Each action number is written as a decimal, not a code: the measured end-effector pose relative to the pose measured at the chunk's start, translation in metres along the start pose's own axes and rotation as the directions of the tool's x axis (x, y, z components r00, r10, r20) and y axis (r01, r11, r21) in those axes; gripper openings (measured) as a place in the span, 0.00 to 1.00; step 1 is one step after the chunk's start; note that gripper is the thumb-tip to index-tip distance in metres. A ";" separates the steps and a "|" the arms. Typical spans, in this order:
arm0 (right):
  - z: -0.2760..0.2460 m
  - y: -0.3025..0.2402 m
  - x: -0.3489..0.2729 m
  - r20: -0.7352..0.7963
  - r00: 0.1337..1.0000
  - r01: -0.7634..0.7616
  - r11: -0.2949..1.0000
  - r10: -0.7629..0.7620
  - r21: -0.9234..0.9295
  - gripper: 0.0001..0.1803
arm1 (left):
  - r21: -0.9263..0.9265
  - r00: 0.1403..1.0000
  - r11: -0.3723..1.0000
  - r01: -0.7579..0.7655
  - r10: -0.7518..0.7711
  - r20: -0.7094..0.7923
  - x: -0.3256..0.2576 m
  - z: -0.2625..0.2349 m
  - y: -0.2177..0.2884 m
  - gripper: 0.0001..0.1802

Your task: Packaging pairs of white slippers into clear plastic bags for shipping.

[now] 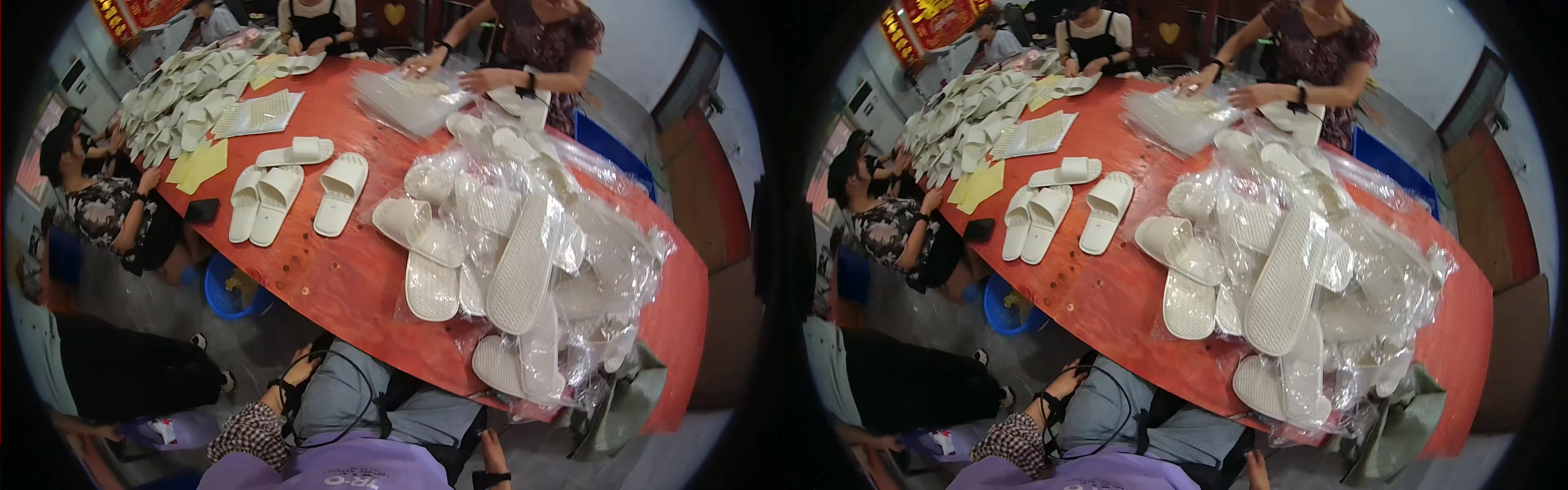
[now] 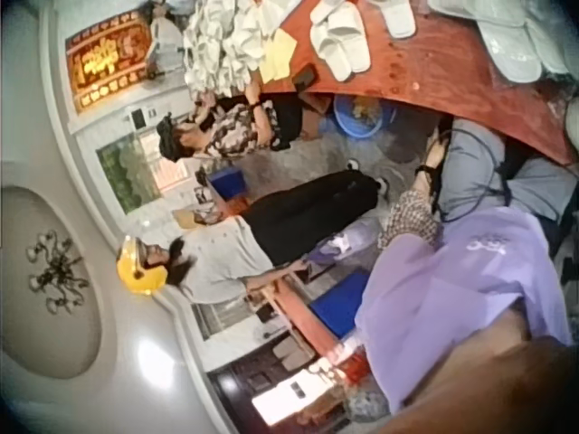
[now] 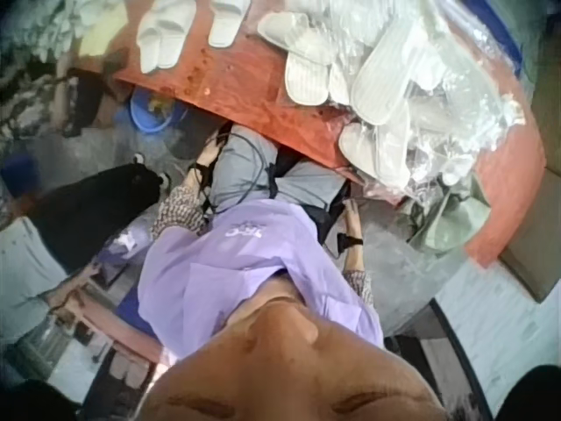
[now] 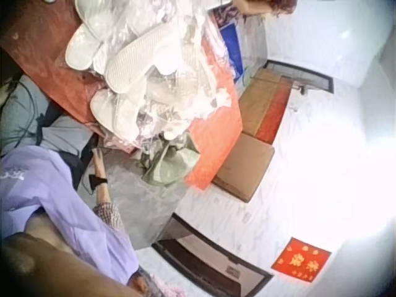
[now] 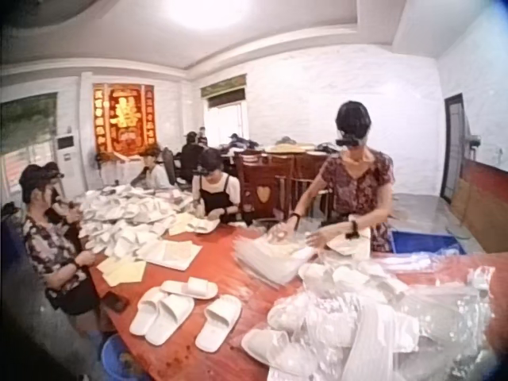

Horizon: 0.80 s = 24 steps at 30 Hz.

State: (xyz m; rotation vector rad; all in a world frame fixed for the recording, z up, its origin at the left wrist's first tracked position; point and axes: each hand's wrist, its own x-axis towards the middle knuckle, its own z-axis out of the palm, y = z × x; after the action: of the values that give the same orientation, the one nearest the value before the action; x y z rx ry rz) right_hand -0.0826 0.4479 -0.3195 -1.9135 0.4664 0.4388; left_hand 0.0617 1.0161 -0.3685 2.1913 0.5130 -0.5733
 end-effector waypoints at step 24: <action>-0.017 -0.188 -0.072 0.210 0.961 -0.156 0.981 0.178 -0.118 0.20 | -0.244 0.989 0.963 0.112 -0.083 0.125 -0.099 -0.035 0.034 0.30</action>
State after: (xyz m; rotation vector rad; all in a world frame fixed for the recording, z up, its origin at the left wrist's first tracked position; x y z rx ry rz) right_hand -0.0472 0.5071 -0.1300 -1.9018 0.4686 0.7893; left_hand 0.0070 1.0061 -0.2728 1.8912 0.6010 -0.6455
